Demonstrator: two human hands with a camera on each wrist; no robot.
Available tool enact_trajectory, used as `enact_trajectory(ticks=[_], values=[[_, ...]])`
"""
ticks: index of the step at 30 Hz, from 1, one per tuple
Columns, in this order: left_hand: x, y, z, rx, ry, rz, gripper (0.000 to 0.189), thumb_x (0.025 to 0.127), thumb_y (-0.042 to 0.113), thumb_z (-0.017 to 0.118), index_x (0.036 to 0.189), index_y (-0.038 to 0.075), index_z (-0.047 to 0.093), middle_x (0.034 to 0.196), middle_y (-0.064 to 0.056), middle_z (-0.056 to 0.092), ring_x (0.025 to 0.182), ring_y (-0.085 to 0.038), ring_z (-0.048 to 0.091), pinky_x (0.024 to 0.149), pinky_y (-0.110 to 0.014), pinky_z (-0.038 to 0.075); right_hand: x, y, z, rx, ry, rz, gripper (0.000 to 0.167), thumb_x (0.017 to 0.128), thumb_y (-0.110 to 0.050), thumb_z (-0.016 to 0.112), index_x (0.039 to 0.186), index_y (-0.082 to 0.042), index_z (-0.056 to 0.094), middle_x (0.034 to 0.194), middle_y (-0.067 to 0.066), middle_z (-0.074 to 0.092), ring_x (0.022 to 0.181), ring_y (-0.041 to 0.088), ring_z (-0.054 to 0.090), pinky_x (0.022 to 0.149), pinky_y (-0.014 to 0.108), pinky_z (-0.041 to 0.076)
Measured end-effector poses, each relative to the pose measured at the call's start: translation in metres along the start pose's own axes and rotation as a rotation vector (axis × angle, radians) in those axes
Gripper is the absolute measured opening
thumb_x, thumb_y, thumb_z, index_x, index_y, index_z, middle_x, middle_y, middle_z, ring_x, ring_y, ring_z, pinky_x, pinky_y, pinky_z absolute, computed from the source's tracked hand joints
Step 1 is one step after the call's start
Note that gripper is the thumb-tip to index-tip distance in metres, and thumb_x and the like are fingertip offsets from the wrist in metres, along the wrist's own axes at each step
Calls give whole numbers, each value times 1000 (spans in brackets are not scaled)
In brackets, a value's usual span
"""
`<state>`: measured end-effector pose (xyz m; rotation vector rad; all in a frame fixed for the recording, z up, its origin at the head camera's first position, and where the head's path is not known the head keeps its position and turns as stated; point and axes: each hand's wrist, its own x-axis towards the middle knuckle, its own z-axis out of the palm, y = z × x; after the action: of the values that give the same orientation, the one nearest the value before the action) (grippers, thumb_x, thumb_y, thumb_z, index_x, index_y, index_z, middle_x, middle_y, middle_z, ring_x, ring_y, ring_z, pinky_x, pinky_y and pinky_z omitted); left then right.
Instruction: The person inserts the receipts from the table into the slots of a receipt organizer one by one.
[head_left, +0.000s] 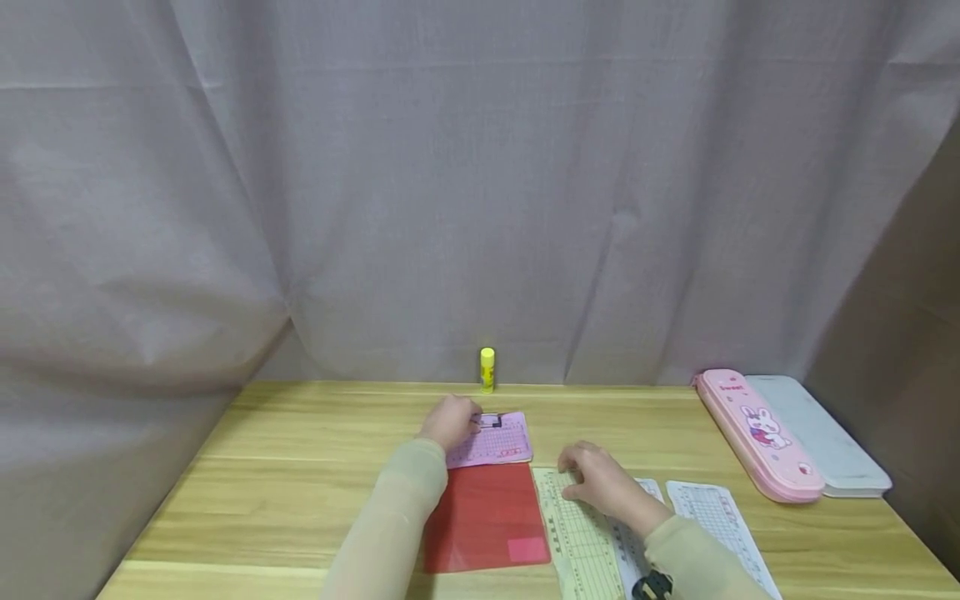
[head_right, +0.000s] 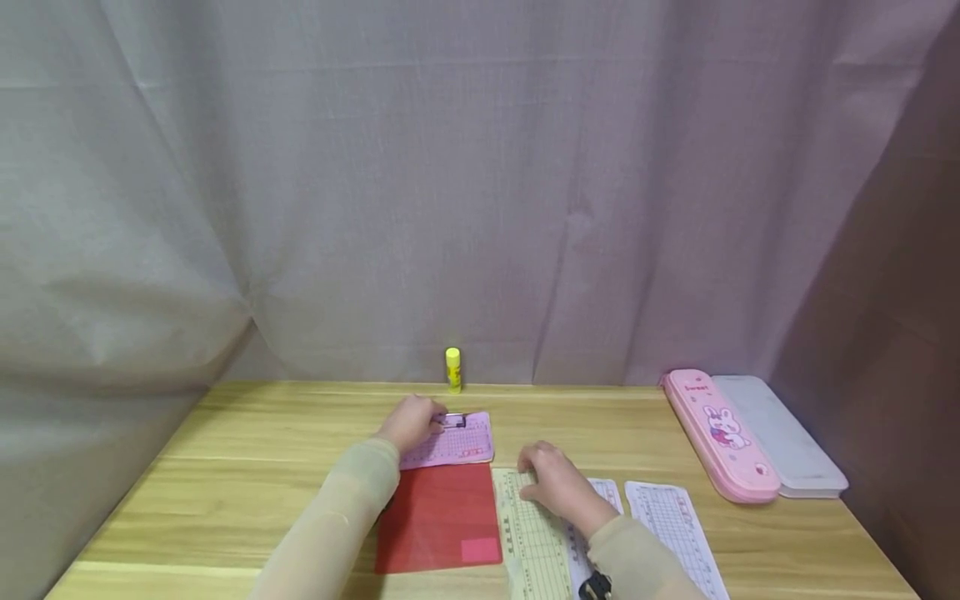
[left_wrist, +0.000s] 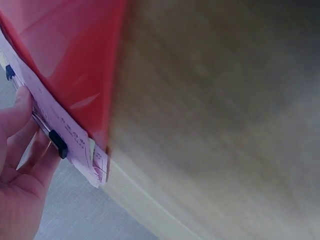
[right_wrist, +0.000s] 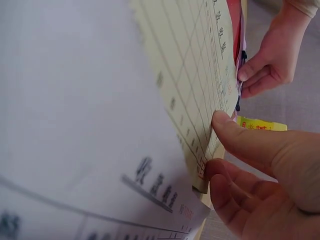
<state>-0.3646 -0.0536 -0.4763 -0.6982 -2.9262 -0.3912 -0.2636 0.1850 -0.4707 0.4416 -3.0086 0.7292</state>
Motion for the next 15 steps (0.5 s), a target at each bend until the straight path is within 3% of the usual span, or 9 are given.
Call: enact_trajectory(ticks=[4,10,15], values=[[-1,-1,0,-4,9,5,15,82,13,74,96,11,75,91,-1,72,89,-18,67,83,-31,54,1,2,-1,-28,-24,-47,40,69,-7,81,107,-4,68,90,2,58,80,14,53,73,33,51],[-1,-1,1,-5,13,11,15,81,14,74,96,11,75,92,-1,73,90,-18,67,83,-31,53,1,5,0,-10,-29,-98,27,70,-5,80,91,-10,63,95,1,54,72,9,46,63,23,45],[0,-1,1,-1,15,16,16,81,14,74,97,11,75,93,-1,72,91,-18,67,84,-31,53,3,6,0,39,-20,-125,32,69,-1,79,88,-11,55,82,-2,53,69,10,47,59,21,43]])
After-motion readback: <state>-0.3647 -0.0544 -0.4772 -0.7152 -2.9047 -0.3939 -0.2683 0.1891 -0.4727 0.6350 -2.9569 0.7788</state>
